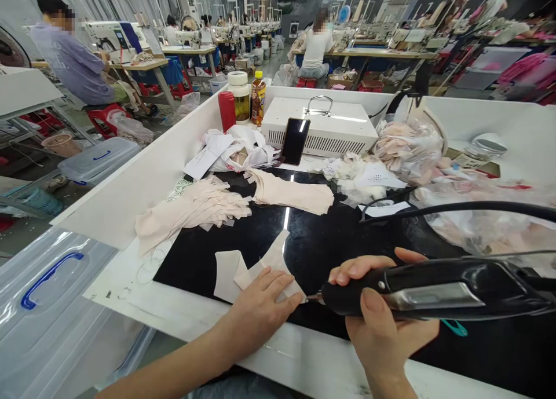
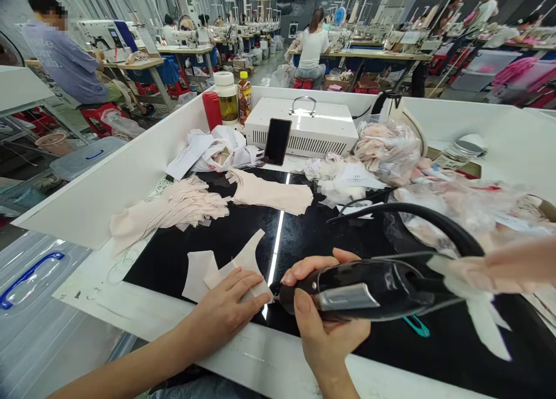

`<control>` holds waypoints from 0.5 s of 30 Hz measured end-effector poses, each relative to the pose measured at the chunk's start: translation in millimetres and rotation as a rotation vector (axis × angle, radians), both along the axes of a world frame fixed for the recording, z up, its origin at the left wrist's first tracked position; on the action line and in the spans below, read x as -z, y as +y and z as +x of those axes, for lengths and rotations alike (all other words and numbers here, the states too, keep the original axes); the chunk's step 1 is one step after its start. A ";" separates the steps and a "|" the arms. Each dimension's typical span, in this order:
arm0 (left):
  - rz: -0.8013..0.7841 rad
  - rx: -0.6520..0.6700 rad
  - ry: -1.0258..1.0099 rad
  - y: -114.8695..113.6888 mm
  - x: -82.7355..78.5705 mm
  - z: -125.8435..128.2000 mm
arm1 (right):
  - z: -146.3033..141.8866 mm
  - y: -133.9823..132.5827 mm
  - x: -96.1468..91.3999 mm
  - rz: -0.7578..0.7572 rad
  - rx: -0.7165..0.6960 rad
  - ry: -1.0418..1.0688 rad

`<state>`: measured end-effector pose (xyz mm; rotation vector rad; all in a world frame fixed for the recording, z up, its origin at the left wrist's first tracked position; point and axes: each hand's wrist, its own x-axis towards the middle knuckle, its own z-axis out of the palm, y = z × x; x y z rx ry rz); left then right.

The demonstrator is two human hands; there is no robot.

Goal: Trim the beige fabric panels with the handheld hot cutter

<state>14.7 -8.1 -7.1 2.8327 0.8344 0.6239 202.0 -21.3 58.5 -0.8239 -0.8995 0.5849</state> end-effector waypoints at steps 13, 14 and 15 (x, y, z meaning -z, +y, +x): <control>0.042 -0.060 -0.023 -3.5 11.7 3.8 | -9.3 17.6 -2.6 -0.031 0.033 -0.017; 0.048 -0.066 -0.025 -3.5 12.6 4.1 | -9.7 17.7 -2.6 -0.034 0.035 -0.024; 0.054 -0.072 -0.027 -3.4 13.5 4.4 | -10.2 17.9 -2.9 -0.037 0.036 -0.027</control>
